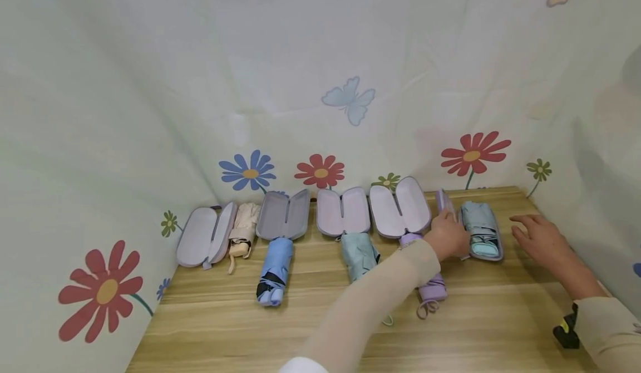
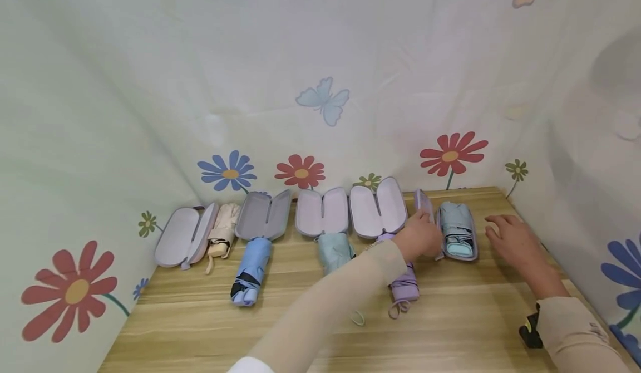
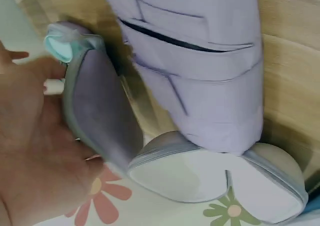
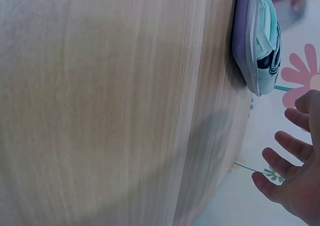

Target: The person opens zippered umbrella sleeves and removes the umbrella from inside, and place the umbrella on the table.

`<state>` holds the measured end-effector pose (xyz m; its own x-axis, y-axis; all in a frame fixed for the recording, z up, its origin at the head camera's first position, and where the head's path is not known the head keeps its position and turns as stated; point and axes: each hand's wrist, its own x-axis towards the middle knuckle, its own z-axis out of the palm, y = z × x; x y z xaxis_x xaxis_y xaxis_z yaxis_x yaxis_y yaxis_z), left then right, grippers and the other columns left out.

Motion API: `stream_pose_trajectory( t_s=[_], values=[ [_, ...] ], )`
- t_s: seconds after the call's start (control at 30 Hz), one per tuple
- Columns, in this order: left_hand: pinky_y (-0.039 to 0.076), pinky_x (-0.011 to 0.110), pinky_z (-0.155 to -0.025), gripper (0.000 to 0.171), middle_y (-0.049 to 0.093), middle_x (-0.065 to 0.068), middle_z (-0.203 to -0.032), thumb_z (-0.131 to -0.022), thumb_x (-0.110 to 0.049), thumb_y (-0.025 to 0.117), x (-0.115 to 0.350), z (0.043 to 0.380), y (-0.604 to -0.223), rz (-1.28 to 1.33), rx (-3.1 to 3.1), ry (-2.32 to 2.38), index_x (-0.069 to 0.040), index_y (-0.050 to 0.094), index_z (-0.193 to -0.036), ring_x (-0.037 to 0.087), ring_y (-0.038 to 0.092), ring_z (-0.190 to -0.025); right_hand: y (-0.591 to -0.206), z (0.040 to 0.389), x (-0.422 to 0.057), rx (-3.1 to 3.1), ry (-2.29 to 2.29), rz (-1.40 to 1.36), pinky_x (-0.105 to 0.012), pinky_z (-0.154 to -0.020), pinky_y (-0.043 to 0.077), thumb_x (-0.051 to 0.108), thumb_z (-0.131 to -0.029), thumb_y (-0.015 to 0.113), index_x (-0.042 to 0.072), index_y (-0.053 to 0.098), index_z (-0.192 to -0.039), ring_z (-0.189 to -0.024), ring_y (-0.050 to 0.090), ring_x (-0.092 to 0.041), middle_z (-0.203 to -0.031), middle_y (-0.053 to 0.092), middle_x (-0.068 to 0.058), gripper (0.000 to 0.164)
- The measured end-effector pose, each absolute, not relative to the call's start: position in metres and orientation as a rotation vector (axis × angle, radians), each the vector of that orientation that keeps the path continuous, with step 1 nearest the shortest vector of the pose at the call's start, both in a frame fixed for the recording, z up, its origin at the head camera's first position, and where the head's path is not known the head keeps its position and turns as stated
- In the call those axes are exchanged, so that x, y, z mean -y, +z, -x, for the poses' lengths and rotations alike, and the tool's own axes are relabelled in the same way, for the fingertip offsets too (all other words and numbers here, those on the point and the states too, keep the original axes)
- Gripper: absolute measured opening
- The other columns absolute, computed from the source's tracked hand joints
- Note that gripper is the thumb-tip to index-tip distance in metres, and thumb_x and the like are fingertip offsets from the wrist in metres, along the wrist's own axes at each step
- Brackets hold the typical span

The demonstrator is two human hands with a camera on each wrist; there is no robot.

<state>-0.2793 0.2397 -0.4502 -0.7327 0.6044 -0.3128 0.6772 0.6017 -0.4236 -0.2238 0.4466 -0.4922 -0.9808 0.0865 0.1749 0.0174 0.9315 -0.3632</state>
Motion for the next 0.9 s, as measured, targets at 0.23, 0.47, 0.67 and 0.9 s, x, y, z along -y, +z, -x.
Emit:
stream_pose_trajectory(
  t_s=[0.23,0.47,0.67,0.9],
  values=[
    [0.025,0.024,-0.11,0.044,0.053,-0.019,-0.139,-0.102,-0.054,0.043,-0.225,0.278,-0.471,-0.958,-2.73,-0.759,-0.039,0.057,-0.141,0.0,0.041,-0.129,-0.493,0.222,-0.45,2.91,0.54,0.071,-0.075,-0.099,0.032,0.019,-0.108,0.047,-0.014,0.049,-0.132,-0.119,0.038,-0.063,-0.134,0.04,-0.042,0.041],
    [0.041,0.023,-0.1,0.047,0.056,-0.012,-0.132,-0.103,-0.056,0.047,-0.23,0.274,-0.491,-0.988,-2.954,-0.451,-0.027,0.062,-0.137,0.007,0.052,-0.119,-0.491,0.223,-0.452,2.888,0.552,0.012,-0.073,-0.098,0.033,0.016,-0.107,0.048,-0.015,0.052,-0.129,-0.117,0.041,-0.064,-0.13,0.043,-0.043,0.038],
    [0.036,0.023,-0.11,0.065,0.043,-0.012,-0.153,-0.099,-0.069,0.041,-0.245,0.292,-0.503,-1.009,-2.82,-0.309,-0.033,0.048,-0.152,0.008,0.042,-0.138,-0.491,0.225,-0.448,2.847,0.568,-0.017,-0.073,-0.096,0.036,0.014,-0.105,0.05,-0.015,0.054,-0.127,-0.115,0.044,-0.064,-0.128,0.046,-0.044,0.036],
    [0.012,0.028,-0.122,0.074,0.017,-0.012,-0.167,-0.09,-0.086,0.024,-0.251,0.324,-0.523,-1.03,-2.734,-0.453,-0.054,0.018,-0.157,0.01,0.013,-0.154,-0.489,0.228,-0.447,2.83,0.574,-0.006,-0.073,-0.096,0.034,0.013,-0.105,0.05,-0.016,0.054,-0.127,-0.115,0.043,-0.063,-0.127,0.046,-0.044,0.037]
  ],
)
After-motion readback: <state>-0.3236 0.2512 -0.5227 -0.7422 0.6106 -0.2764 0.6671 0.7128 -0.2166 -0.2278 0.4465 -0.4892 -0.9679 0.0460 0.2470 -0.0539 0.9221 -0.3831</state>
